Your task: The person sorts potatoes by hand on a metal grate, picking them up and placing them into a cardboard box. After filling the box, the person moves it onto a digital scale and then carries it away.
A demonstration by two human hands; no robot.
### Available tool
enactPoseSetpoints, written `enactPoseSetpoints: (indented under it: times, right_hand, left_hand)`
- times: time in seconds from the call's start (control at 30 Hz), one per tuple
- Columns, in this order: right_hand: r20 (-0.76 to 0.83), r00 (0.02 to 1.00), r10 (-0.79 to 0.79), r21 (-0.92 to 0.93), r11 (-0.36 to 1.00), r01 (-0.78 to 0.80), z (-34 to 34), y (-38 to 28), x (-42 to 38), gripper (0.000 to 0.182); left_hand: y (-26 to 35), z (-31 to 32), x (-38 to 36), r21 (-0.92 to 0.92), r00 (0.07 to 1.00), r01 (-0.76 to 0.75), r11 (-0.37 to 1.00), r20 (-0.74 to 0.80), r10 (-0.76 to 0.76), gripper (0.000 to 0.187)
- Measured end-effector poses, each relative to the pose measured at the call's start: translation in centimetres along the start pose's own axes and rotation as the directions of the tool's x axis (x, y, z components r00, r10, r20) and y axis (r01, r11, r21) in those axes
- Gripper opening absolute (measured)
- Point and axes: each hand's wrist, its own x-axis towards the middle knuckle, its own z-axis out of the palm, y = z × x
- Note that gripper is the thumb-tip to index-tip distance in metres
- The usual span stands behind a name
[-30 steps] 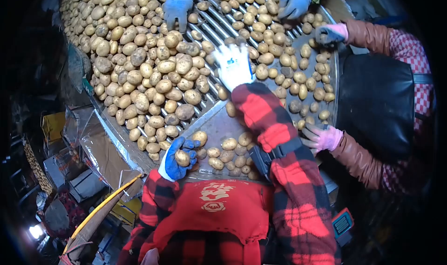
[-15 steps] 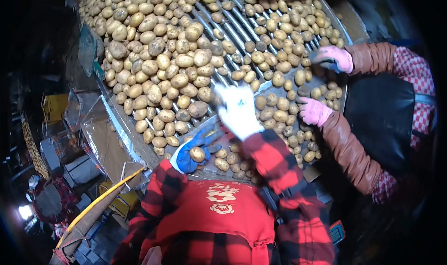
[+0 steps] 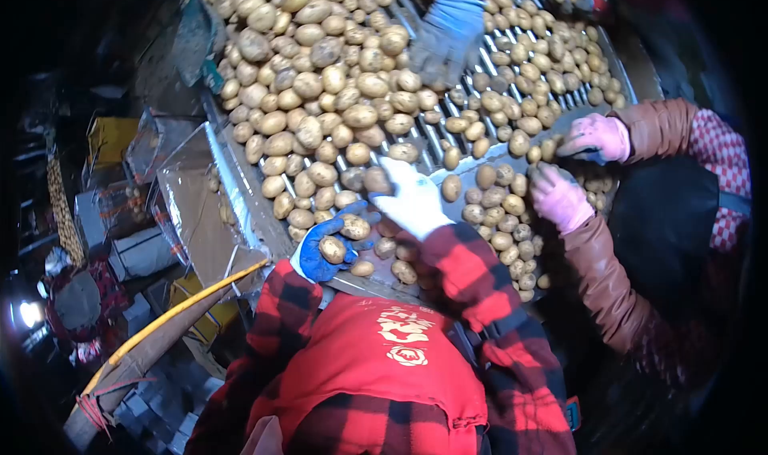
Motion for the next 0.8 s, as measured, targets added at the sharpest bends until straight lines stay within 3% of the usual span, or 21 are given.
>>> enactPoseSetpoints:
  times: [0.03,0.1,0.13,0.17,0.23,0.3,0.33,0.37,0.43,0.47,0.57,0.63,0.7,0.77,0.8]
  right_hand:
    - [-0.022,0.996,0.084,0.168,0.983,-0.079,-0.4,0.1,-1.2,0.064]
    - [0.094,0.97,0.225,0.412,0.878,-0.243,-1.7,1.4,-3.2,0.063]
    - [0.143,0.943,0.301,0.449,0.829,-0.333,-3.0,0.7,-4.2,0.061]
    - [0.195,0.908,0.371,0.482,0.77,-0.418,-4.2,-0.2,-5.2,0.06]
    - [0.164,0.892,0.42,0.605,0.672,-0.427,-4.4,0.2,-7.9,0.056]
    - [0.244,0.877,0.413,0.674,0.578,-0.459,-4.4,1.8,-10.3,0.052]
    - [0.238,0.88,0.411,0.682,0.574,-0.453,-4.1,1.9,-11.2,0.051]
    - [0.24,0.873,0.424,0.691,0.557,-0.46,-4.1,1.2,-11.7,0.053]
    - [0.257,0.871,0.418,0.725,0.513,-0.46,-3.4,0.2,-11.8,0.05]
    - [0.262,0.873,0.412,0.723,0.515,-0.46,-2.9,-0.2,-11.8,0.05]
    - [0.339,0.887,0.312,0.756,0.47,-0.455,-2.4,-3.8,-10.2,0.053]
    - [0.263,0.921,0.289,0.709,0.589,-0.387,-1.6,-4.4,-10.2,0.056]
    - [0.257,0.928,0.271,0.762,0.534,-0.367,-1.6,-4.3,-11.0,0.059]
    - [0.383,0.918,0.1,0.902,0.173,-0.395,-2.2,-5.1,-11.6,0.061]
    - [0.37,0.909,0.191,0.867,0.279,-0.412,-2.8,-6.9,-11.6,0.063]
  left_hand:
    - [-0.2,0.3,-0.7,0.018,0.999,-0.022,1.0,-0.025,0.022,0.056]
    - [-2.1,-3.9,-1.6,0.322,0.998,-0.057,0.945,0.029,0.051,0.061]
    - [-3.1,-5.6,-3.2,0.269,0.984,-0.071,0.961,0.177,0.023,0.062]
    - [-3.4,-7.1,-5.5,0.419,0.95,-0.167,0.892,0.311,0.032,0.066]
    - [-3.2,-7.9,-10.4,-0.009,0.945,0.197,0.98,0.267,-0.188,0.064]
    - [-5.0,-11.5,-15.4,0.334,0.996,-0.028,0.942,0.095,-0.004,0.059]
    - [-6.4,-11.9,-16.3,0.093,0.993,-0.115,0.989,-0.005,0.116,0.06]
    - [-6.2,-11.2,-16.3,0.097,0.992,-0.126,0.987,-0.007,0.127,0.06]
    - [-4.7,-8.3,-15.3,0.54,0.942,-0.217,0.813,-0.103,0.319,0.064]
    - [-3.3,-7.6,-13.8,0.55,0.916,-0.391,0.738,0.158,0.369,0.066]
    - [-3.7,-5.1,-12.2,0.332,0.977,-0.212,0.919,0.076,0.198,0.075]
    - [-4.7,-7.8,-13.7,0.388,0.982,-0.17,0.906,0.142,0.123,0.077]
    - [-5.4,-10.0,-17.2,0.511,0.911,-0.41,0.756,0.277,0.306,0.076]
    - [-5.3,-12.9,-21.0,0.359,0.839,-0.542,0.76,0.169,0.518,0.064]
    - [-5.0,-17.2,-20.9,0.676,0.755,-0.471,0.566,-0.024,0.656,0.057]
